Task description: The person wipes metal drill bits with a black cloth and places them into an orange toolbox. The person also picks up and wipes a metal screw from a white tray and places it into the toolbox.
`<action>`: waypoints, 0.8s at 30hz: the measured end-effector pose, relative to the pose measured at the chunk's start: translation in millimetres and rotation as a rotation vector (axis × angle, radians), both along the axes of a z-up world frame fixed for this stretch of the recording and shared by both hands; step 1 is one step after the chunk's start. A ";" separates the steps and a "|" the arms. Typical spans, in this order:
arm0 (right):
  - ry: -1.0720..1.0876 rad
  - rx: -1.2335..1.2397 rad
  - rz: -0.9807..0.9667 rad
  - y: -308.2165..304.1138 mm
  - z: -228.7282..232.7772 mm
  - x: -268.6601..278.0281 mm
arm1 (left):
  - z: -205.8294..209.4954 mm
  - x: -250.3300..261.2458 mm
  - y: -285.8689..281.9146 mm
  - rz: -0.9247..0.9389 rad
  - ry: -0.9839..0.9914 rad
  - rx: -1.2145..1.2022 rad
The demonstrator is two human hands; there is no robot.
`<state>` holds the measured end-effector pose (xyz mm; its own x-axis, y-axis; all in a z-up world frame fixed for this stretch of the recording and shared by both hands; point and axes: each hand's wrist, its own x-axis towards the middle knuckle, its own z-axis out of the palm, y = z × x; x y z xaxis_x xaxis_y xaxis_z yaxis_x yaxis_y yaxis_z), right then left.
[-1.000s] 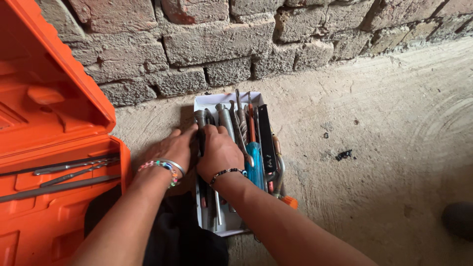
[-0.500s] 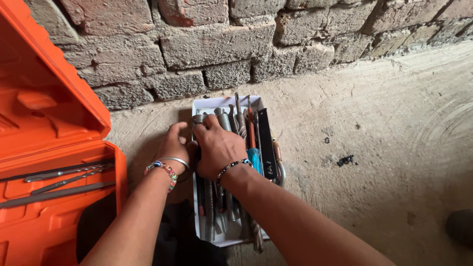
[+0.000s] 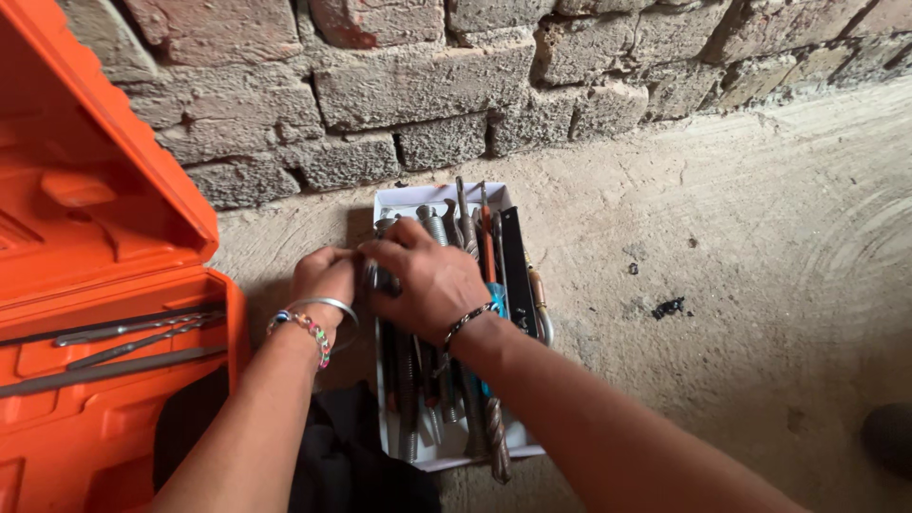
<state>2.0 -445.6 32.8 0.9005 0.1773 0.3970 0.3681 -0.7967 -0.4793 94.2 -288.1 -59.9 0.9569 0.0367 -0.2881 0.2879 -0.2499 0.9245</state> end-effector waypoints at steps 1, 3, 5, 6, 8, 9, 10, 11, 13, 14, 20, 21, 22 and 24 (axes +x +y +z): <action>-0.001 -0.008 -0.007 0.0 2.3 1.6 | 5.9 0.0 0.3 0.012 0.037 -0.017; 0.012 -0.005 -0.041 -0.4 7.0 4.3 | 14.8 -0.1 -2.6 0.034 0.119 -0.173; 0.045 0.025 -0.090 2.8 9.7 5.8 | 21.3 -1.0 -3.0 0.057 0.214 -0.443; 0.129 0.081 -0.159 5.4 9.5 7.6 | 23.7 -1.0 -3.1 0.072 0.185 -0.434; 0.298 0.194 -0.294 15.6 4.7 12.9 | 26.9 -1.5 -2.7 0.104 0.126 -0.415; 0.291 0.243 -0.271 19.5 0.5 15.5 | 28.0 -2.5 -1.2 0.112 0.158 -0.445; 0.284 0.294 -0.249 23.2 -3.9 19.9 | 29.5 -3.2 0.1 0.119 0.189 -0.474; 0.278 0.344 -0.227 26.9 -9.2 24.1 | 31.1 -4.6 1.7 0.126 0.221 -0.503; 0.436 0.512 -0.233 34.1 -20.2 33.0 | 34.9 -8.9 3.8 0.107 0.248 -0.628; 0.516 0.597 -0.235 37.0 -25.4 37.4 | 37.5 -12.2 6.1 0.097 0.262 -0.689; 0.849 1.198 -0.298 39.9 -44.1 54.5 | 61.2 -47.1 29.3 -0.070 0.251 -0.535; 0.787 1.158 -0.273 40.5 -45.8 53.1 | 65.8 -53.4 32.2 -0.096 0.267 -0.519; 0.727 1.117 -0.251 40.5 -47.6 49.5 | 69.5 -61.2 35.2 -0.121 0.285 -0.504; 0.718 1.096 -0.279 40.8 -48.4 42.6 | 76.0 -73.2 38.6 -0.196 0.319 -0.467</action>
<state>44.6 -404.8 -15.5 0.9217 -0.1489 -0.3581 -0.3438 0.1140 -0.9321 21.0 -249.5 16.2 0.7968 -0.3316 -0.5052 0.5588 0.0861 0.8248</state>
